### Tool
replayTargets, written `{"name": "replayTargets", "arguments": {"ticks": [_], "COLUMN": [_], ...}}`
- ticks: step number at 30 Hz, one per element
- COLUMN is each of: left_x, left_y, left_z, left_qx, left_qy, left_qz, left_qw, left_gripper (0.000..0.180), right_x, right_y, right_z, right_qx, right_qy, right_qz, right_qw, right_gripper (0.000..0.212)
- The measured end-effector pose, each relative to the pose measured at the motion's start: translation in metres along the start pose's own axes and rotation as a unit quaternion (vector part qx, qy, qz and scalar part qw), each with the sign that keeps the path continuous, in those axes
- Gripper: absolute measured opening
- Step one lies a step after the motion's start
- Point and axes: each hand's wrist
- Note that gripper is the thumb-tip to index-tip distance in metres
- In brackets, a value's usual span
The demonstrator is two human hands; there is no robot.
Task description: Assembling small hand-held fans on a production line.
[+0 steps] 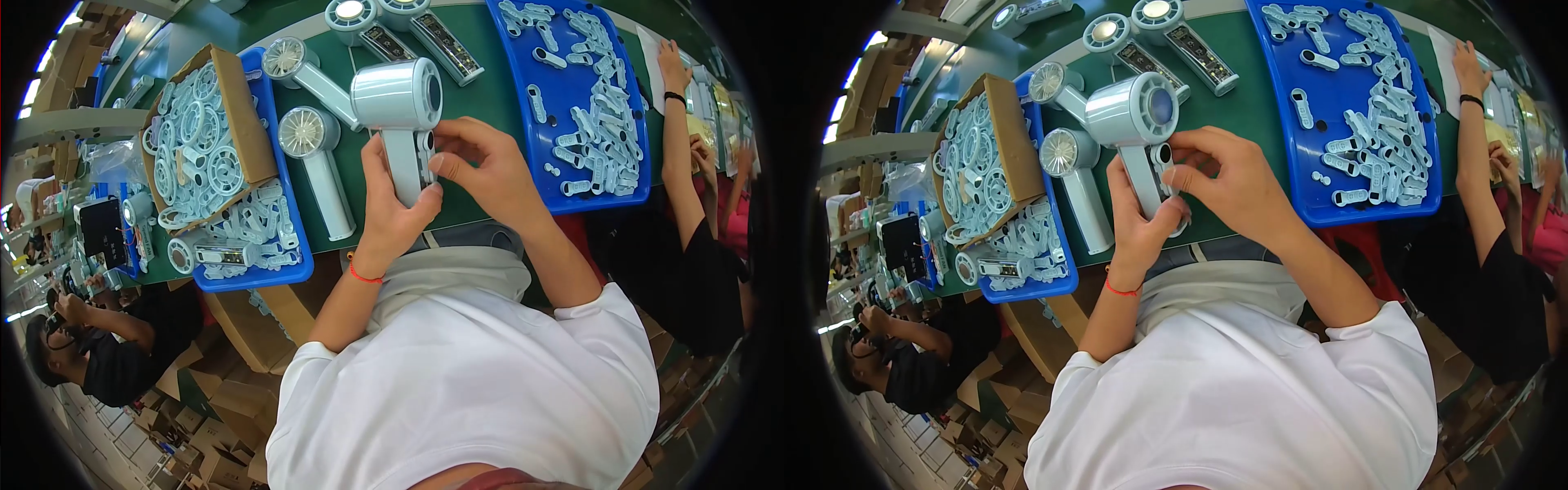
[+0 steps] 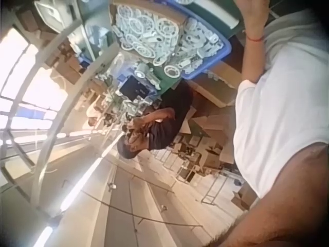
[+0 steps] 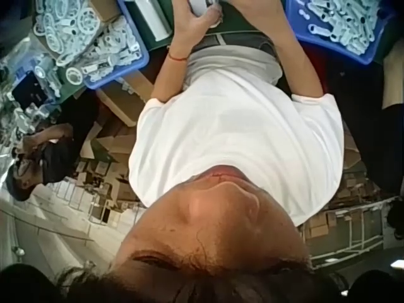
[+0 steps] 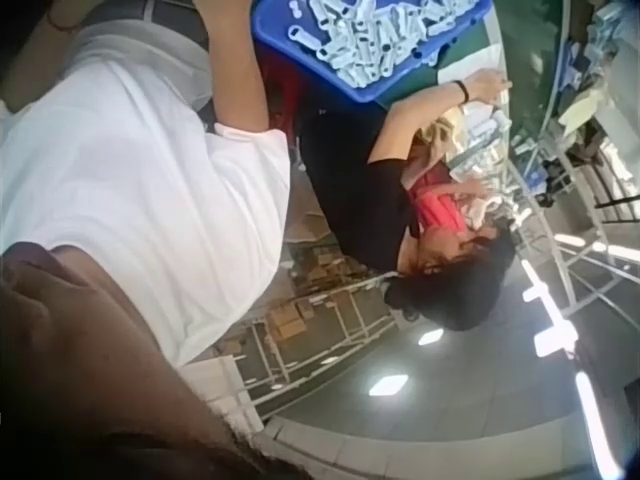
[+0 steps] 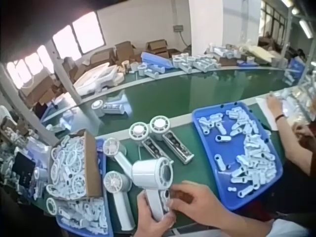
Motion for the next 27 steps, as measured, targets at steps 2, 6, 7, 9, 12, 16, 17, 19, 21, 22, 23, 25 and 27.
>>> {"name": "replayTargets", "arguments": {"ticks": [2,6,7,9,12,16,17,19,21,22,23,25,27], "left_x": [-0.002,0.001,-0.002,0.0,0.003,0.005,0.004,0.004,0.003,0.003,0.003,0.002,0.001], "left_y": [0.0,-0.003,-0.009,-0.01,0.001,0.003,0.003,0.003,0.002,0.0,-0.001,-0.002,0.001], "left_z": [0.008,-0.003,-0.011,-0.018,-0.009,-0.012,-0.012,-0.012,-0.012,-0.014,-0.016,-0.015,-0.007], "left_qx": [0.093,0.084,-0.055,-0.192,-0.055,-0.085,-0.104,-0.123,-0.078,-0.078,-0.063,-0.047,-0.211], "left_qy": [-0.02,-0.034,0.008,0.048,-0.018,-0.019,-0.016,-0.014,-0.027,-0.026,-0.027,-0.024,0.035], "left_qz": [-0.014,0.006,0.013,0.02,0.023,0.026,0.029,0.034,0.02,0.02,0.007,-0.006,-0.039], "left_qw": [0.995,0.996,0.998,0.98,0.998,0.996,0.994,0.992,0.996,0.996,0.998,0.999,0.976], "left_gripper": [0.074,0.067,0.06,0.054,0.045,0.043,0.042,0.042,0.042,0.042,0.044,0.046,0.053], "right_x": [-0.002,-0.002,-0.001,0.001,0.003,0.004,0.004,0.005,0.006,0.006,0.006,0.002,-0.002], "right_y": [-0.002,0.0,0.001,0.002,0.001,0.005,0.005,0.003,0.003,0.005,0.008,0.015,0.016], "right_z": [0.009,0.016,0.017,0.018,0.013,0.009,0.011,0.012,0.016,0.022,0.027,0.032,0.02], "right_qx": [-0.103,-0.161,-0.162,-0.163,-0.156,-0.081,-0.089,-0.094,-0.1,-0.175,-0.249,-0.219,-0.131], "right_qy": [0.026,0.027,0.023,0.02,0.016,-0.013,-0.023,-0.021,-0.02,-0.023,-0.027,-0.025,-0.019], "right_qz": [-0.001,-0.023,-0.007,0.007,0.003,-0.008,-0.002,-0.013,-0.026,0.001,0.028,0.01,-0.046], "right_qw": [0.994,0.986,0.987,0.986,0.988,0.997,0.996,0.995,0.994,0.984,0.968,0.975,0.99], "right_gripper": [0.025,0.02,0.018,0.017,0.013,0.011,0.011,0.014,0.018,0.026,0.035,0.046,0.062]}}
Point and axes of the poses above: each hand's wrist, its own x-axis away from the middle knuckle, its own y-axis out of the palm, z = x × y, and after that the axes turned 15 degrees about -z, right-handed
